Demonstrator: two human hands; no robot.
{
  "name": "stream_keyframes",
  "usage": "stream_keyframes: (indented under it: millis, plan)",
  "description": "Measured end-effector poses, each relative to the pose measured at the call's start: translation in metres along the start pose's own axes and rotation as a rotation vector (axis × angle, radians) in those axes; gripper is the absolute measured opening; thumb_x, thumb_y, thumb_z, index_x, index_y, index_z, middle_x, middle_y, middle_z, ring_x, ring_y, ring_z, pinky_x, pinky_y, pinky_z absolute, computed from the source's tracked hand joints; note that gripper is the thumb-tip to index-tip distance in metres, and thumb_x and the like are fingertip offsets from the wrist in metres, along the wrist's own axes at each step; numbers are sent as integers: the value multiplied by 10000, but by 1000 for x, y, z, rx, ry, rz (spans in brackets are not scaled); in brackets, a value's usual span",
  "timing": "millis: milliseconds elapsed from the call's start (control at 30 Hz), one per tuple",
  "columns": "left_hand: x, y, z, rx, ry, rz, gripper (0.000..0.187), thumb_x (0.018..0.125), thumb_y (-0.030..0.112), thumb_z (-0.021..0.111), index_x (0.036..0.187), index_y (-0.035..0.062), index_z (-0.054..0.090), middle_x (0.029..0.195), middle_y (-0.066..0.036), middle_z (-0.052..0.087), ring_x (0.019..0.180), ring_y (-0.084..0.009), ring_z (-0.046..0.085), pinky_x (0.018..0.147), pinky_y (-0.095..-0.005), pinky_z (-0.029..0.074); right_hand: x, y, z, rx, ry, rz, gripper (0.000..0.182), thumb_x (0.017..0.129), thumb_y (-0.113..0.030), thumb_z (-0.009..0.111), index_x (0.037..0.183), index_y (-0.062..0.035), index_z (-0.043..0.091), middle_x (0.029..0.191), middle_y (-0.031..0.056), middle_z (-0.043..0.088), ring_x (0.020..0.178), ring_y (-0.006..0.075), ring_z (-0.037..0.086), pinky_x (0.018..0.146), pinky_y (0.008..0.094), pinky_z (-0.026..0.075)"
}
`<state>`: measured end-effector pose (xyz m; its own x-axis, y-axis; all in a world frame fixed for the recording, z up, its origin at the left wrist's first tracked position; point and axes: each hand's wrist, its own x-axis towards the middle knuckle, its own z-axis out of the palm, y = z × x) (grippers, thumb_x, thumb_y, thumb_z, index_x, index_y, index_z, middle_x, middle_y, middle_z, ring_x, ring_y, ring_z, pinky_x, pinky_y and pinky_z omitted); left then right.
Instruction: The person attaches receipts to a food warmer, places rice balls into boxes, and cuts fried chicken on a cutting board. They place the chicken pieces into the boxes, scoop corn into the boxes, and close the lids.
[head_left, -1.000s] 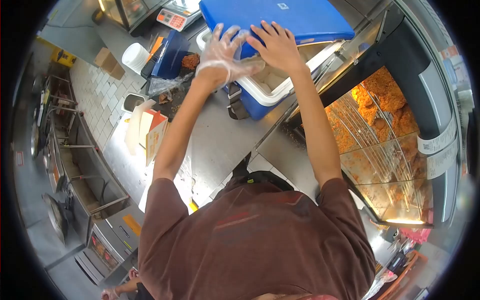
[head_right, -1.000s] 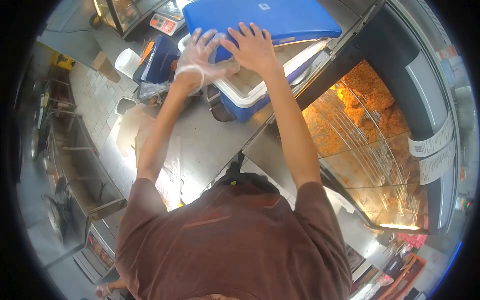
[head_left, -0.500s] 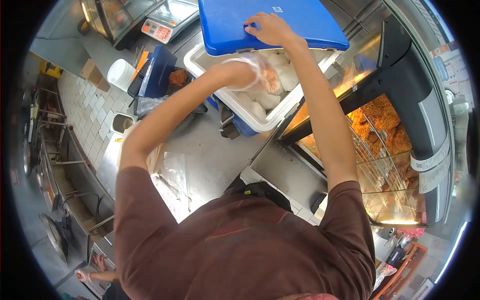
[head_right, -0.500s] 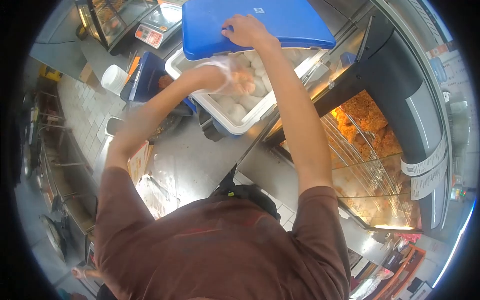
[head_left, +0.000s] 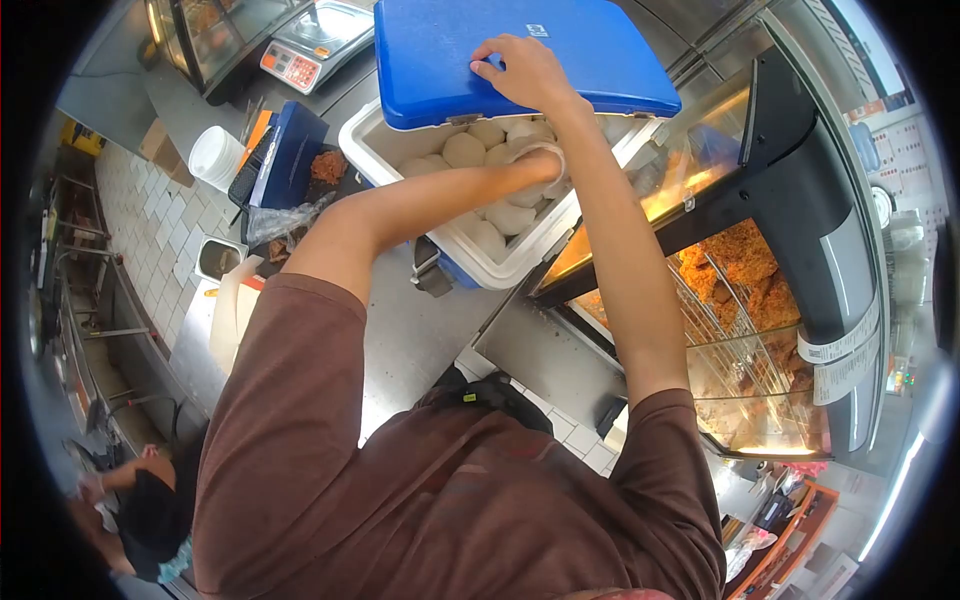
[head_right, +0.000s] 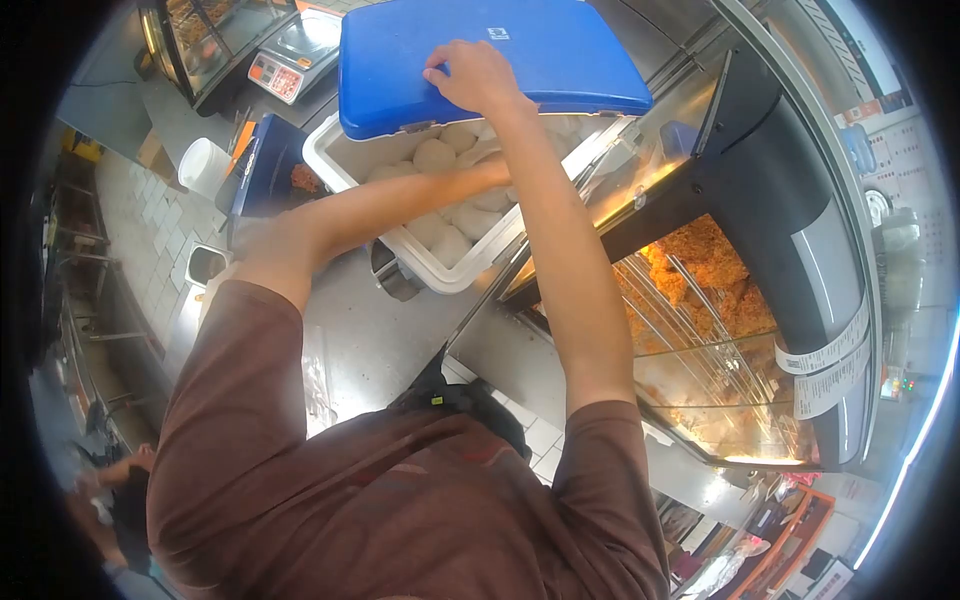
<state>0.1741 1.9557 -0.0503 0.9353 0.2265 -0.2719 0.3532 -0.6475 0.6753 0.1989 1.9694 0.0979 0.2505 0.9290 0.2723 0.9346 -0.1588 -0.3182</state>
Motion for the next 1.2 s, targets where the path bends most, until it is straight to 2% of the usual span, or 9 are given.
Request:
stream_keyframes:
  millis: [267,400,533,633,767,833,1000,1100,1200]
  plan:
    - [-7,1,-2,60,131,135,572,880,517,560,1278,114,645,1283,-195,628,1158,-321,617,981,-436,467,2,-1,0,81,119,6,271,901,-308,673,1097,-128,726,1106,101,706,1030,257,651,891,380,511]
    - [-121,35,-78,-204,24,-44,492,868,373,674,1248,64,624,1234,-204,645,1118,-337,627,948,-427,482,-62,-24,-35,449,541,57,261,923,-283,660,1121,-118,700,1137,99,684,1054,263,631,928,377,481]
    - [-198,44,-95,-553,230,143,630,919,357,662,1434,77,433,1254,-182,627,1145,-334,603,1004,-383,440,-157,-69,-52,539,643,300,419,963,-348,643,1269,-64,605,1216,101,637,1132,213,592,989,335,440]
    - [-217,55,-109,-269,470,521,701,938,390,643,1495,75,356,1294,-149,621,1151,-290,607,1026,-357,425,-182,-96,-41,1147,437,360,590,1008,-316,593,1441,-9,335,1297,124,546,1195,185,540,1010,334,448]
    - [-219,78,-119,72,574,486,650,989,327,583,1529,80,319,1417,-126,530,1228,-254,542,1017,-337,426,-186,-117,-61,1411,634,432,503,1021,-274,569,1408,-24,366,1292,117,542,1167,191,561,902,350,522]
    - [-217,80,-129,-1001,242,547,611,1002,377,547,1515,102,362,1349,-113,592,1191,-249,569,959,-326,450,-198,-113,-70,1466,686,379,449,1036,-272,536,1394,-42,392,1304,104,536,1130,198,589,843,367,555]
    - [-144,40,-90,471,-192,60,441,950,226,494,1363,88,563,1179,-88,672,1131,-224,614,926,-379,469,-266,-130,-81,1492,729,435,588,940,-158,642,1432,-24,349,1312,127,504,1204,229,527,1012,382,456]
    - [70,-146,53,964,-266,594,335,873,209,595,1158,64,696,1183,-201,659,972,-324,651,817,-414,526,-293,-134,-73,1636,685,507,656,881,-108,649,1453,-11,344,1329,142,506,1213,251,529,1045,401,428]
    - [38,-101,25,795,-257,464,337,867,216,592,1149,65,699,1172,-197,663,972,-321,653,815,-417,527,-316,-136,-63,1645,634,567,725,850,-224,694,1458,-14,359,1376,149,494,1263,285,512,1040,451,437]
